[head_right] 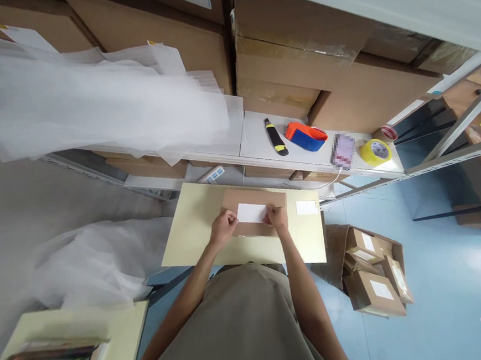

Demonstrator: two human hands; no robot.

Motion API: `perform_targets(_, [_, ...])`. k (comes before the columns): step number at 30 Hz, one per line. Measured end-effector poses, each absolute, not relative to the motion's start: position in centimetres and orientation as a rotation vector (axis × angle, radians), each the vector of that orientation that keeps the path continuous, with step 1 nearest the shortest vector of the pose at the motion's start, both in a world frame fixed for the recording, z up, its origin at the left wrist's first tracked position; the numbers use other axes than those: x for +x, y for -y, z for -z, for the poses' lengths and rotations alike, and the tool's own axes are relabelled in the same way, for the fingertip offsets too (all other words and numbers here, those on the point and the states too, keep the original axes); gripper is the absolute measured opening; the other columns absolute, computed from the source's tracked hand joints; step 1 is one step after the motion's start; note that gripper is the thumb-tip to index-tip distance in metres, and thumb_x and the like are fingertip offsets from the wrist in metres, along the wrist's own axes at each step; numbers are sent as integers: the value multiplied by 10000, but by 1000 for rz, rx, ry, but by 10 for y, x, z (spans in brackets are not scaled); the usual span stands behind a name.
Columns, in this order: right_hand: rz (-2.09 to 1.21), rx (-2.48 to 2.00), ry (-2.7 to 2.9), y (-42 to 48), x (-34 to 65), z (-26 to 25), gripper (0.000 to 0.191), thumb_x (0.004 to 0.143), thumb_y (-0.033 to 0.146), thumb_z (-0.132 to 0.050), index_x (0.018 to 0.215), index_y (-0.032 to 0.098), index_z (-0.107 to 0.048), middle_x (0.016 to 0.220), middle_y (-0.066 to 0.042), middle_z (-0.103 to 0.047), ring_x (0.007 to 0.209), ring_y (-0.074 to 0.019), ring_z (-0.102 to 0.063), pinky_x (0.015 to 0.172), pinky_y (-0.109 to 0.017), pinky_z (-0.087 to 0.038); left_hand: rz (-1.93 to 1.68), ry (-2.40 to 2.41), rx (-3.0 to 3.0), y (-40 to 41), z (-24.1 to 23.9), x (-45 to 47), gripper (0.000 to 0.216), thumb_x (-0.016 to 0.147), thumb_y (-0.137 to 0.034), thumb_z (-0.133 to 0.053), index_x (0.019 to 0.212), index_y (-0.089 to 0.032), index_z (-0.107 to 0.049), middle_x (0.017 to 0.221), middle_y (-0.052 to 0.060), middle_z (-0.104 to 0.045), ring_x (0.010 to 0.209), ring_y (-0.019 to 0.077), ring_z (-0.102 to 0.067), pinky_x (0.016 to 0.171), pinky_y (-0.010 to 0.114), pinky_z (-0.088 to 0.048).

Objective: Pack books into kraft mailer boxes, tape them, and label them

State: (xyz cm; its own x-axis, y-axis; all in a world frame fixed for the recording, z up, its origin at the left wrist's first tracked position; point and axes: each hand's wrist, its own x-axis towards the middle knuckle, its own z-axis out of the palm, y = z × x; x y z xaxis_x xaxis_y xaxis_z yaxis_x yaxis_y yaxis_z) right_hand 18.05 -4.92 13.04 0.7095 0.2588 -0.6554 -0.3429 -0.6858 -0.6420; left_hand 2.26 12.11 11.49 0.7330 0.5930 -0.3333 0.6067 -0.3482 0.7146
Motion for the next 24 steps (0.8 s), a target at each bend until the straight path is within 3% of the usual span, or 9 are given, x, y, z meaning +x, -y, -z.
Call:
perform_targets(6, [-1082,-2145,-3,59,159,-123,438,1051,325,-732,635,197,-694,708,-97,-826,547,-184,-771,537,-230,-629,-4,-938,2038,-115,-114,24,75,943,-146,-734,978,-209,-713,945,48,-795,918,213,-750,875,315,-547])
perform_targets(16, [-1096,-2173,121,-25,162,-111,452,1023,496,-767,667,222,-717,593,-34,-757,531,-173,-744,542,-217,-598,5,-962,2046,-113,-116,26,77,941,-155,-736,960,-223,-706,921,36,-797,914,215,-767,892,323,-557])
perform_targets(20, [-1053,-2207,111,15,172,-122,468,1040,471,-739,656,210,-679,588,-47,-755,533,-172,-747,533,-210,-579,-29,-973,2001,-114,-117,16,96,909,-165,-745,959,-225,-689,906,33,-793,902,209,-766,879,313,-565])
perform_targets(24, [-770,-2333,62,115,172,-124,497,1037,524,-689,640,227,-657,636,-76,-775,544,-185,-748,536,-225,-554,-210,-1135,1866,-122,-102,-21,131,947,-270,-703,1069,-220,-697,946,54,-806,901,222,-776,875,324,-589])
